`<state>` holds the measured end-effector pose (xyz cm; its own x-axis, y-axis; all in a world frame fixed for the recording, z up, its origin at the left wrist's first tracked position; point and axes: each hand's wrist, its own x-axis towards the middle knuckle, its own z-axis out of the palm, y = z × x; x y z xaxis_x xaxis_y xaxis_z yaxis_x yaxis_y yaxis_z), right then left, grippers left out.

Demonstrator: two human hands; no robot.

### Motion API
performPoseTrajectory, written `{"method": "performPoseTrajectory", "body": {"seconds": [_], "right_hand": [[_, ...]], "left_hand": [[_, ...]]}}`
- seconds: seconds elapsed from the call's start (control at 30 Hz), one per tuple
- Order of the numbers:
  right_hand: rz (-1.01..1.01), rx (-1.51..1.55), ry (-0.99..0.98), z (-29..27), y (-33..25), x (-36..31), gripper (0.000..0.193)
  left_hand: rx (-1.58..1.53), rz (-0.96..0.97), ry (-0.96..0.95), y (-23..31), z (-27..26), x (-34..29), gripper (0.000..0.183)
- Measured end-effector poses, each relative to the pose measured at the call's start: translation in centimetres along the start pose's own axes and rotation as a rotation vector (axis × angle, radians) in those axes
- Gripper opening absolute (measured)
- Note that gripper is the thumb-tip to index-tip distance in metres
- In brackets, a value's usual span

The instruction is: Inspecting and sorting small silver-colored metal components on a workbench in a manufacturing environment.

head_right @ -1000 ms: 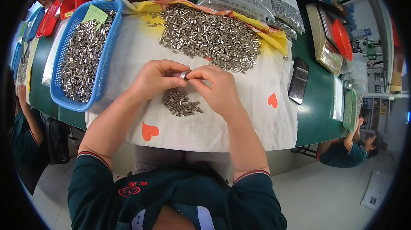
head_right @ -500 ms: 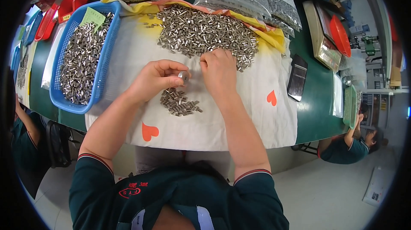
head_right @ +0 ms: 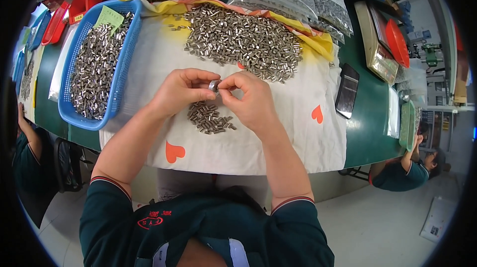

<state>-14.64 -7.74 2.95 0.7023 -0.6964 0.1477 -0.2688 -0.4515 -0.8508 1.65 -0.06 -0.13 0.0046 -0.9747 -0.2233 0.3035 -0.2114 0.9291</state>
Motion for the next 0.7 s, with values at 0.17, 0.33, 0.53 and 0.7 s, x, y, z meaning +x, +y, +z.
{"method": "performPoseTrajectory", "body": {"seconds": [0.17, 0.33, 0.53, 0.7], "right_hand": [[-0.296, -0.363, 0.142, 1.1, 0.2, -0.2, 0.011], [0.089, 0.011, -0.132, -0.9, -0.1, 0.0, 0.013], [0.197, 0.027, 0.056, -2.4, 1.2, 0.6, 0.013], [0.050, -0.455, 0.160, -1.4, 3.3, 1.5, 0.011]], "left_hand": [[0.095, 0.016, 0.077, -0.1, 0.2, -0.1, 0.031], [0.111, 0.023, 0.034, -0.1, 0.0, -0.1, 0.033], [0.237, 0.022, -0.088, 0.6, 0.4, -0.6, 0.033], [0.292, 0.023, -0.126, 0.6, 0.4, -0.6, 0.032]]}}
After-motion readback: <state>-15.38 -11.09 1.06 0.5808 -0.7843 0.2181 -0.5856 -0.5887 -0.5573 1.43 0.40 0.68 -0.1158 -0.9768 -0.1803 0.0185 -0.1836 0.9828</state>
